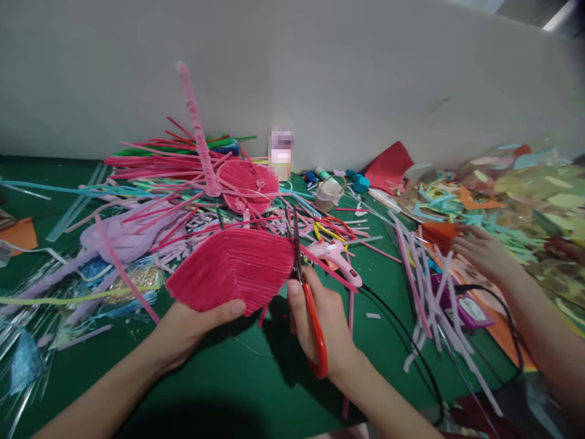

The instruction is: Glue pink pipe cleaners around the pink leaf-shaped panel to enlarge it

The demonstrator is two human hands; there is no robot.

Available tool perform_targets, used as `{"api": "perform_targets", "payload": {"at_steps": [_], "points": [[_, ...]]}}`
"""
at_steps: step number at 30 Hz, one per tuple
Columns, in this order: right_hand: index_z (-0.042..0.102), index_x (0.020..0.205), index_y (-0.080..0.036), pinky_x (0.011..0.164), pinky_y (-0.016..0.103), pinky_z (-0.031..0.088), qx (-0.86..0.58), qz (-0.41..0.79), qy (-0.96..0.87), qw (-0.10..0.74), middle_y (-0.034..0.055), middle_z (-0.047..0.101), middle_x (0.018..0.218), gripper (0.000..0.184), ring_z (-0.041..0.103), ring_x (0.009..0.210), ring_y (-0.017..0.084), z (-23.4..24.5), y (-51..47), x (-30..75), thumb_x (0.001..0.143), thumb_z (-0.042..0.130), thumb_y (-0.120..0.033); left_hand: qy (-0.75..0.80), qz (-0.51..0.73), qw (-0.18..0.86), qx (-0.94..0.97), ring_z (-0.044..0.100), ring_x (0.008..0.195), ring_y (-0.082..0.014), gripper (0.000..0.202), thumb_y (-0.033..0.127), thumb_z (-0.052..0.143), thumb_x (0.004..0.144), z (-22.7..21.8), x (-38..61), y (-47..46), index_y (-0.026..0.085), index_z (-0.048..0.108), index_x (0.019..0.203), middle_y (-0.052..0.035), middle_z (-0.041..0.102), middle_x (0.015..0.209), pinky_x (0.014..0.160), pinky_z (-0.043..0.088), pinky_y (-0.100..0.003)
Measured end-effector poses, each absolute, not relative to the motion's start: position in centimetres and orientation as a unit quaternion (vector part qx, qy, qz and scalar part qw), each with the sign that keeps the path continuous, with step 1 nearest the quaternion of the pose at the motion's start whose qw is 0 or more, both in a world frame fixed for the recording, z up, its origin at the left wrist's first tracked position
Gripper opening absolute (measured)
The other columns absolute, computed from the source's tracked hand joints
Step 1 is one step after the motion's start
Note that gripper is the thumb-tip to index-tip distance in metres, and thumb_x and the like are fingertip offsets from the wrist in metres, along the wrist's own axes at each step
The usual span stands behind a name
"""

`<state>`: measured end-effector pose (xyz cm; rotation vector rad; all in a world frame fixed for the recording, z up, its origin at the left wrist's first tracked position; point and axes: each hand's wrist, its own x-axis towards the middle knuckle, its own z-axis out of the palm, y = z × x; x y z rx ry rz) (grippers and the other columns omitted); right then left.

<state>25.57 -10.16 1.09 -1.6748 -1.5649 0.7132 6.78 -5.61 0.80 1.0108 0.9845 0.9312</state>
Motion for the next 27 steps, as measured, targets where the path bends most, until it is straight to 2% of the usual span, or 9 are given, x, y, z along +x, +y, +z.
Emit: {"api": "perform_targets", "payload": {"at_steps": [7,13,18,21,27], "points": [[0.052,0.098,-0.019,0.048,0.025,0.032,-0.688,0.198,-0.626,0.308,-0.0012,0.054,0.054,0.041,0.052,0.044,0.017,0.7,-10.0,25.3,0.098,0.023,-0.048,0.453,0.394,0.652,0.464,0.066,0.106,-0.0272,0.055,0.028,0.079,0.07,0.7,6.8,-5.7,0.022,0.065,0.122,-0.0054,0.077,0.099,0.096,0.05,-0.037],[0.051,0.088,-0.02,0.048,0.024,0.031,-0.681,0.223,-0.617,0.327,-0.0025,0.053,0.052,0.038,0.051,0.042,0.015,0.3,-9.8,25.5,0.097,0.026,-0.047,0.442,0.387,0.671,0.453,0.063,0.111,-0.028,0.051,0.032,0.078,0.071,0.8,7.4,-5.7,0.019,0.067,0.119,-0.0068,0.077,0.099,0.099,0.047,-0.039],[0.053,0.096,-0.019,0.047,0.024,0.032,-0.677,0.212,-0.612,0.351,-0.0041,0.05,0.05,0.039,0.048,0.041,0.015,0.6,-10.1,25.8,0.094,0.032,-0.052,0.417,0.409,0.688,0.43,0.064,0.109,-0.0265,0.048,0.029,0.077,0.072,0.8,6.8,-5.5,0.02,0.067,0.118,-0.0062,0.077,0.098,0.096,0.05,-0.036],[0.052,0.104,-0.018,0.046,0.024,0.032,-0.688,0.223,-0.619,0.307,-0.0028,0.055,0.053,0.038,0.053,0.044,0.017,0.3,-10.5,25.8,0.094,0.034,-0.051,0.426,0.42,0.69,0.406,0.066,0.106,-0.0271,0.051,0.028,0.081,0.068,0.9,6.2,-5.3,0.021,0.068,0.117,-0.0059,0.078,0.096,0.094,0.052,-0.036],[0.051,0.107,-0.021,0.052,0.026,0.035,-0.717,0.215,-0.64,0.174,0.0034,0.07,0.075,0.03,0.067,0.063,0.025,-0.4,-11.6,25.2,0.087,0.051,-0.044,0.443,0.444,0.704,0.333,0.071,0.094,-0.0306,0.058,0.024,0.087,0.057,1.0,5.6,-5.1,0.022,0.071,0.112,-0.0074,0.078,0.09,0.082,0.059,-0.035]]}}
